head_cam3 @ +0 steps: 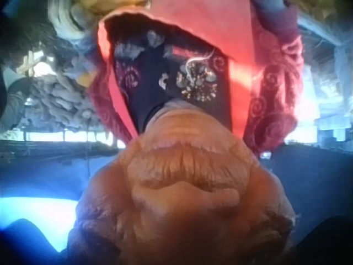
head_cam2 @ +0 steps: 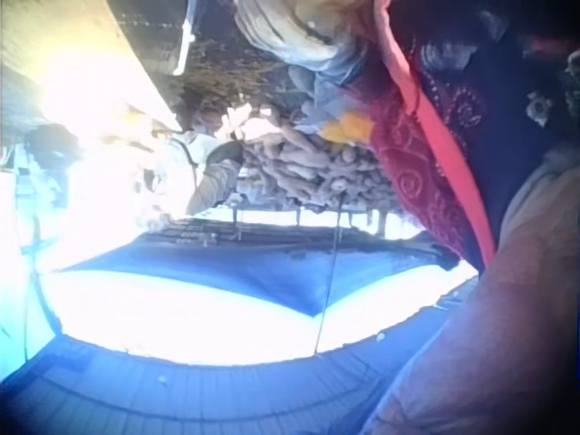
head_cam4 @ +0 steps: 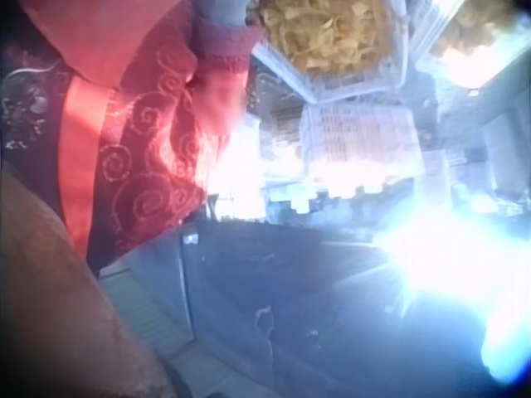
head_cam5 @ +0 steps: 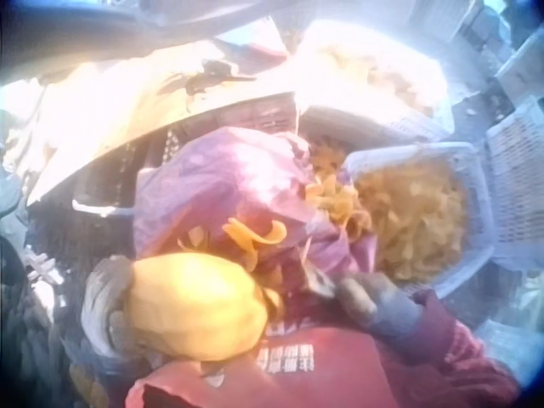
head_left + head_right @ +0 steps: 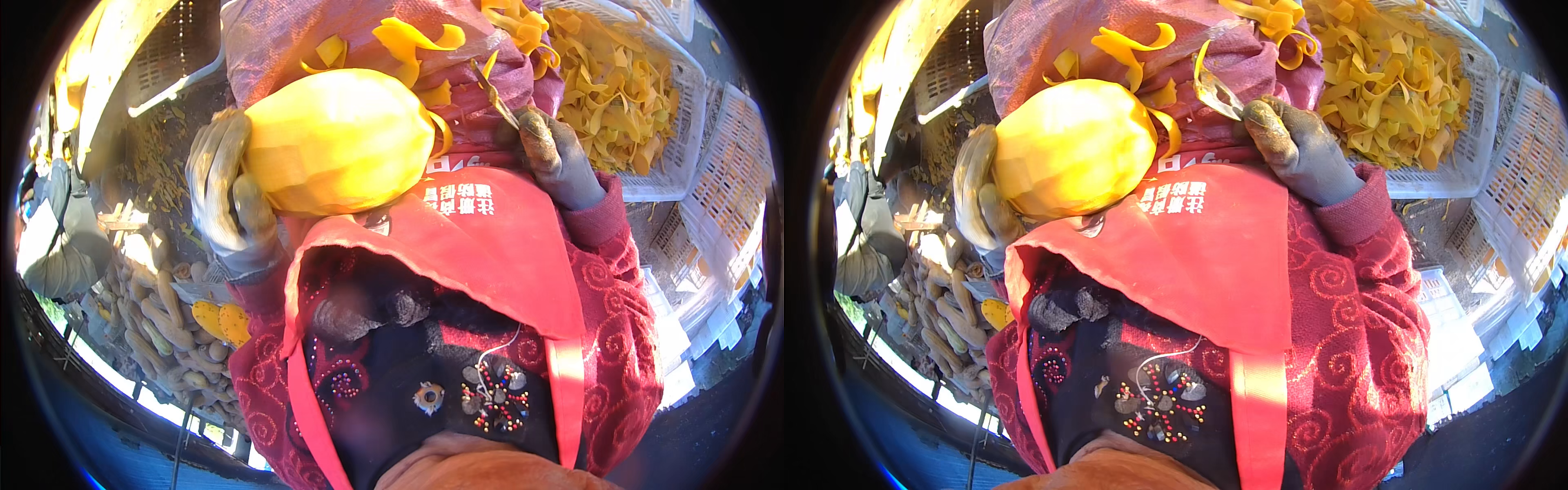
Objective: The person peels a large yellow melon using a peeler, then slices it into smaller pieces with a knife. The melon pieces are placed into white plastic crates.
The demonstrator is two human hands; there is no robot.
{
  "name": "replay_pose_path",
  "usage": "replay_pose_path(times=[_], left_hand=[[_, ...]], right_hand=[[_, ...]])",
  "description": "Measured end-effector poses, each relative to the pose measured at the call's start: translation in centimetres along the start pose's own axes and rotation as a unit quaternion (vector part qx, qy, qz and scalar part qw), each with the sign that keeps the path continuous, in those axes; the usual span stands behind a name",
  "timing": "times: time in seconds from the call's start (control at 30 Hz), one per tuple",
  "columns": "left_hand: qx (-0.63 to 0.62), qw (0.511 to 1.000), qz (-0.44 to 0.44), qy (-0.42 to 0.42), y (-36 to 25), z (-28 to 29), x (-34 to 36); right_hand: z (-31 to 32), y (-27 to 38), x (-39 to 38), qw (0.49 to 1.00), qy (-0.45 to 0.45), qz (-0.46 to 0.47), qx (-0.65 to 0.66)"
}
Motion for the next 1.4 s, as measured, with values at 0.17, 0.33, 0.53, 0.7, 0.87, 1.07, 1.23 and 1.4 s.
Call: replay_pose_path(times=[0.17, 0.33, 0.53, 0.7, 0.87, 1.07, 1.23, 1.4], left_hand=[[0.074, 0.992, -0.052, -0.089, 0.8, -1.4, -3.6], [0.115, 0.989, -0.091, 0.008, 1.2, -0.9, 0.3], [-0.088, 0.989, 0.092, 0.076, 1.1, -1.0, 6.2], [-0.090, 0.954, 0.161, 0.236, 1.8, -1.7, 11.4], [-0.071, 0.939, 0.190, 0.279, 2.8, -3.1, 11.8], [-0.050, 0.949, 0.157, 0.270, 2.4, -2.7, 11.9], [-0.003, 0.963, 0.144, 0.226, -1.6, -2.6, 12.8], [-0.024, 0.981, 0.058, 0.184, 1.5, -3.1, 11.1]], right_hand=[[-0.5, -0.7, 0.8, 0.999, 0.010, 0.017, 0.045], [-0.7, -0.8, 1.0, 0.996, 0.018, -0.016, 0.086], [-1.1, -1.1, 0.8, 0.991, -0.015, 0.002, 0.132], [-1.0, -1.4, 1.1, 0.983, 0.019, -0.050, 0.178], [-1.2, -0.9, 0.9, 0.980, -0.015, -0.036, 0.196], [0.8, 3.0, 1.3, 0.973, 0.031, -0.060, 0.219], [1.5, 5.9, 4.6, 0.993, 0.086, -0.003, 0.085], [1.7, 6.8, 6.0, 0.980, 0.110, 0.084, -0.142]])
Point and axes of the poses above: each hand's wrist, its own x-axis towards the middle knuckle, its own z-axis out of the back of the hand, y = z × x, the point moved 1 cm from there along x, towards the middle knuckle, and after that the axes turned 1 degree about -z, right-handed, at the moved point
